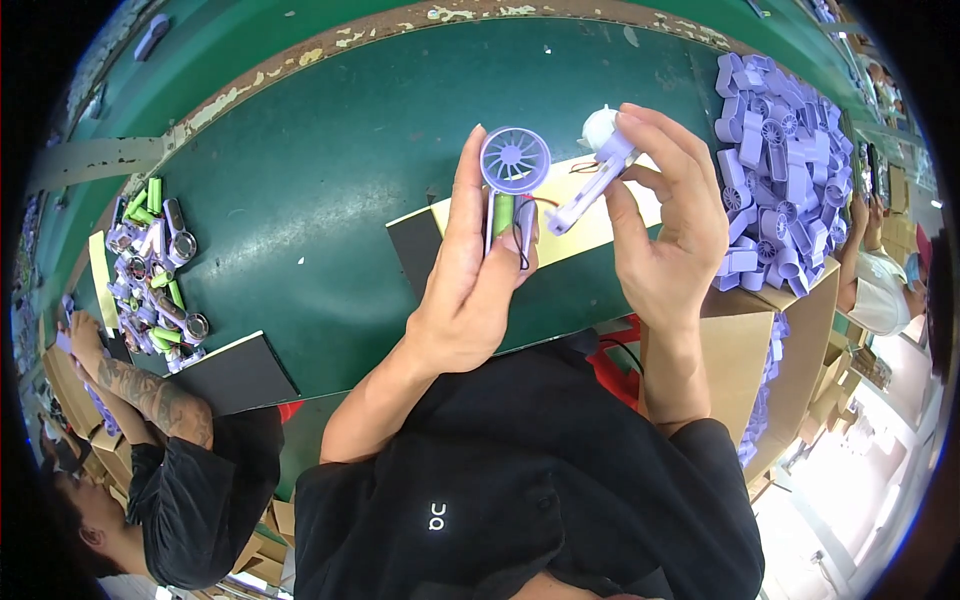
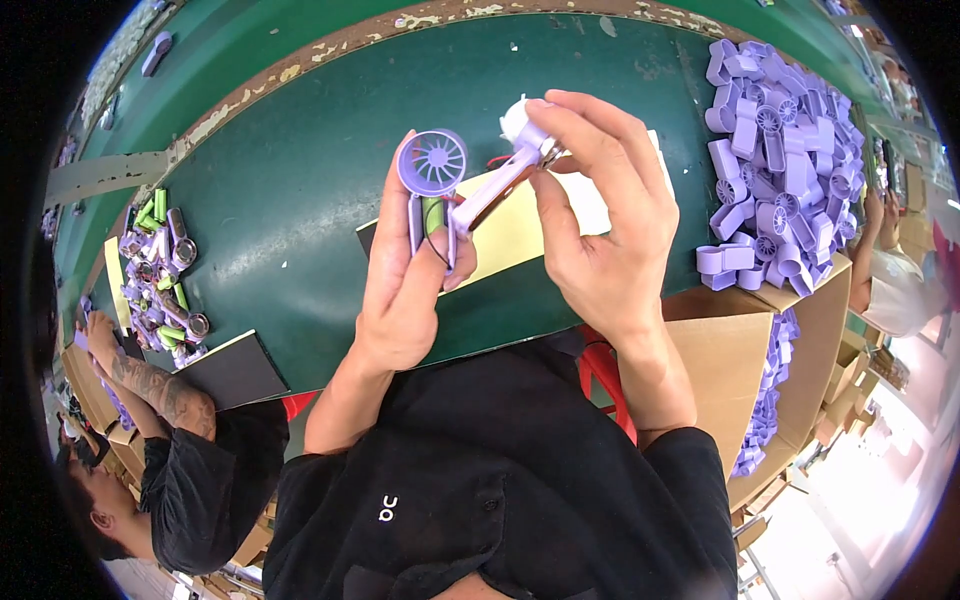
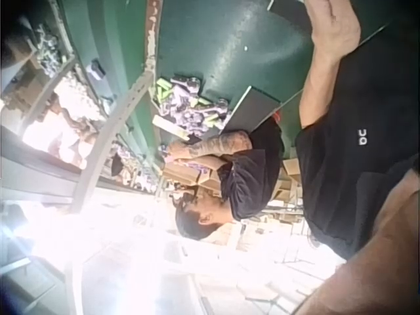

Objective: The person assembles handheld electric fans by placing batteries into plastic housings, sticking adhesive strips over the wiring, attaching the fan mechanisms, and snapping the housing covers closed by hand.

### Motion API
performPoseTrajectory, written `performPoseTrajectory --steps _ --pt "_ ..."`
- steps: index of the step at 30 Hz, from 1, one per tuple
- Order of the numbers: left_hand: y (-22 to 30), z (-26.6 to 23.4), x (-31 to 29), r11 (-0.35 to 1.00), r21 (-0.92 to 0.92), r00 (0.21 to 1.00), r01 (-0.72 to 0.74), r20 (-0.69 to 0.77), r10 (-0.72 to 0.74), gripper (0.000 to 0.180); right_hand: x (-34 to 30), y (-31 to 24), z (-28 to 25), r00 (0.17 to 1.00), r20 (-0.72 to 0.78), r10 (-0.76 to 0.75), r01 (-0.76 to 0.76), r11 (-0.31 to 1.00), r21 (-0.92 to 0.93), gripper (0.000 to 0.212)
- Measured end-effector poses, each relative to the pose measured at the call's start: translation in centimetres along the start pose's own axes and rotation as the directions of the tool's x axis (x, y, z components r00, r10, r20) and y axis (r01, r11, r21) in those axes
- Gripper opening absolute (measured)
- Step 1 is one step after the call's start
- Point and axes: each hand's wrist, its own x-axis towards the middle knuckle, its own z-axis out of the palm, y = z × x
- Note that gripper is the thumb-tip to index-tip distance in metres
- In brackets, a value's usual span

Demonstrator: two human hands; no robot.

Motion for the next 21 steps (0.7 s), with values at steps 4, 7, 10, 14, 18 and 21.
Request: performPoseTrajectory --steps 4,7,10,14,18,21 --pt "0.1 -0.4 0.1 0.975 -0.191 0.993 0.117 0.014 -0.116 0.087 -0.3 0.4 -0.4 0.997 -0.023 0.076 -0.074 0.994 0.082 0.05" --pt "-0.1 0.0 0.1 0.97 -0.202 0.988 0.135 -0.044 -0.147 0.094 -0.5 0.3 -0.4 0.997 -0.009 0.073 -0.072 0.994 0.079 0.05" --pt "0.1 0.2 0.0 0.98 -0.156 0.991 0.126 -0.014 -0.13 0.087 -0.5 0.3 -0.4 0.998 -0.007 0.067 -0.066 0.995 0.079 0.05" --pt "-0.2 0.3 -0.2 0.997 -0.05 0.998 0.06 0.008 -0.06 0.08 -0.5 0.4 -0.4 0.998 -0.016 0.063 -0.062 0.995 0.08 0.05" --pt "-0.4 0.6 -0.2 1.0 0.018 1.0 -0.013 0.016 0.013 0.076 -0.6 0.3 -0.5 0.998 -0.017 0.062 -0.06 0.995 0.075 0.051" --pt "-0.9 0.4 -0.2 0.995 0.087 0.999 -0.042 -0.011 0.043 0.075 -0.8 0.3 -0.3 0.998 -0.008 0.058 -0.057 0.996 0.074 0.05"
